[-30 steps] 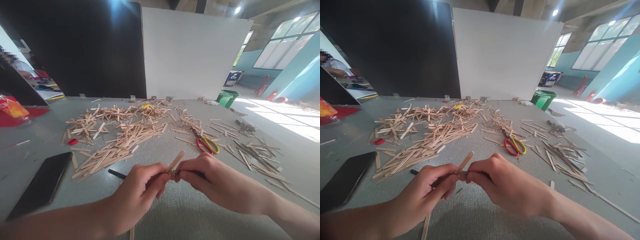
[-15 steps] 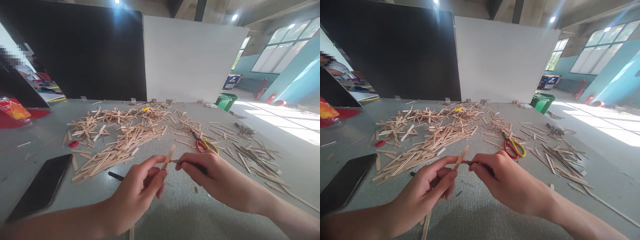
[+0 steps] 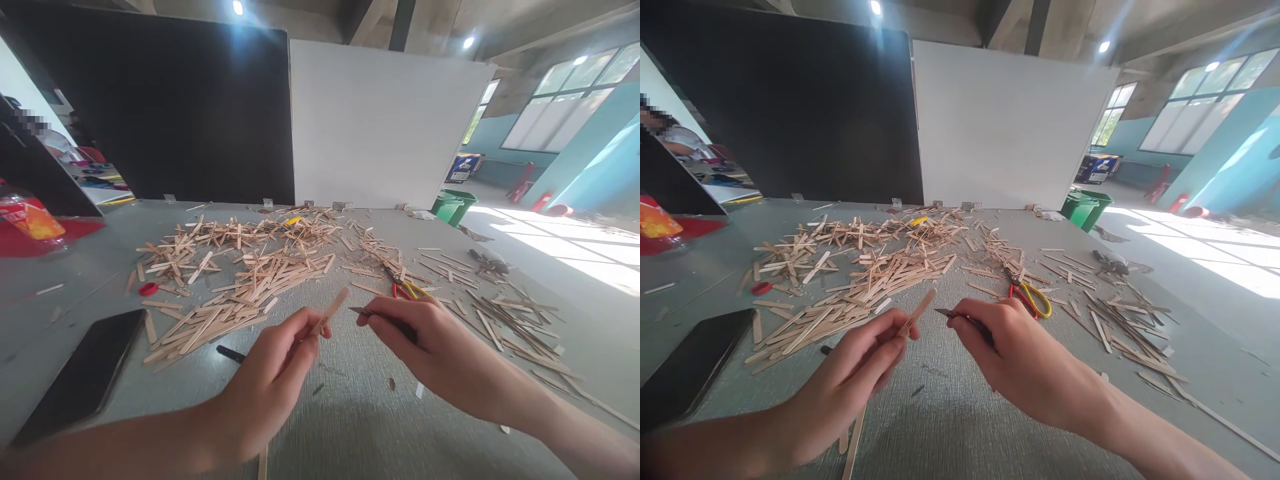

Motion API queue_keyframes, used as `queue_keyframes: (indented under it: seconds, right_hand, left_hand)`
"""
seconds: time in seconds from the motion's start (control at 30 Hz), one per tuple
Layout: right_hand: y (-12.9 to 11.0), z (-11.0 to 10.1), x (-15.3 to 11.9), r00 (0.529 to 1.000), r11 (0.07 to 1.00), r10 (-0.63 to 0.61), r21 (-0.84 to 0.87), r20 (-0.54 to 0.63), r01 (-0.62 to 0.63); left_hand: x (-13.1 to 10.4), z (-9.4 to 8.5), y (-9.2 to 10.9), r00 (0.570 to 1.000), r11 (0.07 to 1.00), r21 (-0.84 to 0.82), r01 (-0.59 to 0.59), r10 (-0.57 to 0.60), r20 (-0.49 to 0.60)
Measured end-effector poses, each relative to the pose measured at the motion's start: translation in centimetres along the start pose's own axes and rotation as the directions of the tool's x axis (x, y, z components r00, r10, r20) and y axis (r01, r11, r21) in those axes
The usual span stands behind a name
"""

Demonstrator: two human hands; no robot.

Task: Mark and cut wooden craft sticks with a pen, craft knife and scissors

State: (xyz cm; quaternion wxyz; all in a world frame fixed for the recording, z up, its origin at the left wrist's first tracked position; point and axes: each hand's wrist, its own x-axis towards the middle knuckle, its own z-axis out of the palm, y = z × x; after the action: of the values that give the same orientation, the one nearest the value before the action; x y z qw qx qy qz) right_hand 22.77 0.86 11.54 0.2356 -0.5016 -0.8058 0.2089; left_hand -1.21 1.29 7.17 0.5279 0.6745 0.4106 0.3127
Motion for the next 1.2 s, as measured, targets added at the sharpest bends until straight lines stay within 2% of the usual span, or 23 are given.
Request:
queue_keyframes:
  seconds: [0.17, 0.3, 0.5, 0.73, 1.0, 1.2]
  right_hand:
    - [-0.1, 0.1, -0.2, 0.999, 1.000, 0.019, -0.016, -0.039, -0.020]
    - [-0.3, 0.2, -0.5, 0.999, 1.000, -0.012, -0.023, -0.050, 0.011]
    - [-0.3, 0.7, -0.5, 0.994, 0.997, -0.053, -0.054, -0.096, 0.048]
    - [-0.9, 0.9, -0.9, 0.983, 0.994, -0.112, -0.032, -0.144, 0.108]
    - [-0.5, 0.8, -0.8, 0.998, 0.995, 0.058, 0.083, -0.005, -0.057]
    - [-0.6, 0.7, -1.0, 0.996, 0.990, 0.090, 0.113, 0.000, -0.089]
  left_hand:
    - [-0.1, -0.2, 0.2, 0.995, 0.998, 0.032, 0.060, -0.057, -0.077]
    - [-0.1, 0.0, 0.6, 0.991, 0.996, 0.084, 0.005, 0.007, -0.136]
    - [-0.3, 0.3, 0.6, 0.997, 0.999, 0.040, 0.021, -0.018, -0.071]
    - [-0.5, 0.4, 1.3, 0.998, 0.989, -0.139, 0.050, -0.046, 0.032]
    - [-1.0, 0.6, 1.5, 0.996, 0.982, -0.182, 0.044, -0.028, 0.089]
    - [-0.7, 0.4, 1.8, 0.967, 0.949, -0.260, 0.179, -0.121, 0.225]
